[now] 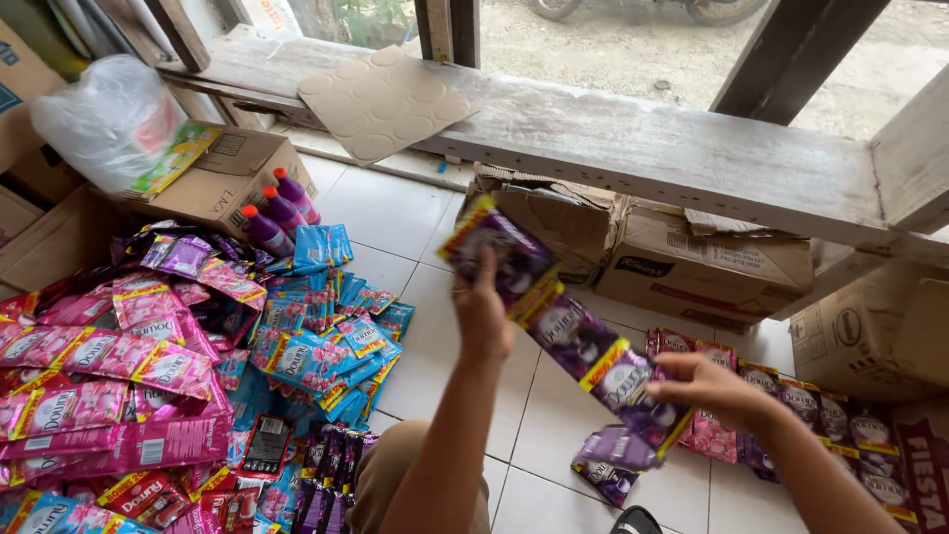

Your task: The person sits on the floor and organizes small packets of Downy fabric softener. They pick up linked chains of packets, separate them, and arrange them into neat rows on the floor next to cardboard boxes.

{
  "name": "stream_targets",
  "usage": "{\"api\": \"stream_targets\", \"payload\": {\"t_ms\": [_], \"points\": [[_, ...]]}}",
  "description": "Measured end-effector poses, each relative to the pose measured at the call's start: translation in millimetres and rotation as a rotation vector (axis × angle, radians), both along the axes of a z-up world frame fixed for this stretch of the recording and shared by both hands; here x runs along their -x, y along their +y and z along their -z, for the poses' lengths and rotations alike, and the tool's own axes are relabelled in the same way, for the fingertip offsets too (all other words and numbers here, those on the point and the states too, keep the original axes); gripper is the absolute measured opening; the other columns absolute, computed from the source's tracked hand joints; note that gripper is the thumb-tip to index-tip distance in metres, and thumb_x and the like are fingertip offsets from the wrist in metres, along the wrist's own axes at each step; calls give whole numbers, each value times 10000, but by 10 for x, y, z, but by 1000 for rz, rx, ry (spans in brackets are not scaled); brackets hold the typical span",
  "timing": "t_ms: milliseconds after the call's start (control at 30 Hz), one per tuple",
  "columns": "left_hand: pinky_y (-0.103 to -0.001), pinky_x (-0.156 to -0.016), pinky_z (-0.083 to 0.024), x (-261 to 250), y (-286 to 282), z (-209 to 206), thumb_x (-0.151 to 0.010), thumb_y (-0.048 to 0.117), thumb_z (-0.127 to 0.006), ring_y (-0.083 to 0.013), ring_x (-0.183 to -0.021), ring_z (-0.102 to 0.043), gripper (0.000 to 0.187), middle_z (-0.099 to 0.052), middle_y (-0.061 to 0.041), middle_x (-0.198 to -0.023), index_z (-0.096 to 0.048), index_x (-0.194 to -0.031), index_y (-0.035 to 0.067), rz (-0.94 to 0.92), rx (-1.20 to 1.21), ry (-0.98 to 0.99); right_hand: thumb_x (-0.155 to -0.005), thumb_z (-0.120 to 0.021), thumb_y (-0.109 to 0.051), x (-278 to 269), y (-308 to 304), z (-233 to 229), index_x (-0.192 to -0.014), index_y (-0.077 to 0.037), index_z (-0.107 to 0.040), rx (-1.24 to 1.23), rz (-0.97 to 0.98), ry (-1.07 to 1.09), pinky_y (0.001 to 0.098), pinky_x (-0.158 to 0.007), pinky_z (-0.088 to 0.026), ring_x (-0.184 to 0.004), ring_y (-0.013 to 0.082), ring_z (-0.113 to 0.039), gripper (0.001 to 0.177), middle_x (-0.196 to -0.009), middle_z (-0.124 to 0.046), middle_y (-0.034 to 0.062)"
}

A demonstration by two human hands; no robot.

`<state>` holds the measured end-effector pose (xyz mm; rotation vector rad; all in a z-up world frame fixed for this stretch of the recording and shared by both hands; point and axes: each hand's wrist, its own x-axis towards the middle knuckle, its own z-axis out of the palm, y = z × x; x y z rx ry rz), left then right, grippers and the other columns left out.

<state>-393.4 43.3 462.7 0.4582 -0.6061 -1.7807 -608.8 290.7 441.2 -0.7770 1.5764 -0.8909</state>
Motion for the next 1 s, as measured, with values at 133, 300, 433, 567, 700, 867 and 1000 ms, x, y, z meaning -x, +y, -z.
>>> {"api": "stream_targets", "payload": {"t_ms": [133,300,433,567,700,867,1000], "points": [[-314,-935,-542,-392,-393,33,-982,256,-673,-144,-1054,-675,341,-721,-36,-1197,-663,-1269,73,-95,-23,-70,-711,-865,-378,-55,229,712,-1210,-126,-756,-239,-117,53,326,-913,-596,-947,141,-790,569,-1051,-863,45],[-351,-903,-579,-675,-577,152,-1017,264,-660,-184,-1031,-700,325,-730,-80,-1175,-663,-1250,37,-168,-12,-196,-741,-870,-233,-304,425,1234,-1174,-80,-796,-270,-534,-106,287,-977,-573,-995,119,-725,465,-1090,-821,32],[-366,-888,-604,-861,-641,117,-1007,281,-652,-189,-1021,-710,334,-732,-78,-1181,-664,-1250,53,-164,-64,-263,-751,-898,-191,-438,524,1266,-1152,-55,-793,-230,-568,-62,279,-957,-555,-981,97,-689,436,-1068,-812,34],[-370,-914,-604,-1044,-745,81,-979,292,-658,-196,-1060,-706,385,-707,-61,-1229,-609,-1301,86,-209,-48,-247,-707,-908,-140,-344,620,1472,-1172,-101,-762,-330,-542,-18,270,-944,-558,-979,104,-709,488,-1056,-810,15],[-377,-950,-602,-1223,-841,50,-987,370,-665,-219,-1107,-705,480,-692,-95,-1291,-589,-1333,48,-343,-32,-293,-688,-879,-102,-227,692,1537,-1146,-111,-729,-440,-645,211,299,-900,-574,-965,128,-723,482,-1039,-802,14],[-370,-988,-591,-1299,-749,-160,-956,493,-618,-209,-1187,-653,619,-621,-86,-1358,-521,-1398,71,-414,-110,-394,-705,-862,-143,48,739,1525,-1151,-132,-766,-473,-736,514,335,-864,-576,-923,152,-709,456,-1015,-786,48],[-390,-1053,-564,-1279,-836,-8,-975,503,-606,-224,-1228,-625,668,-603,-121,-1388,-515,-1422,16,-454,34,-351,-711,-824,-140,267,650,1048,-1147,-150,-778,-365,-592,375,303,-878,-608,-905,132,-742,439,-989,-827,15]]}}
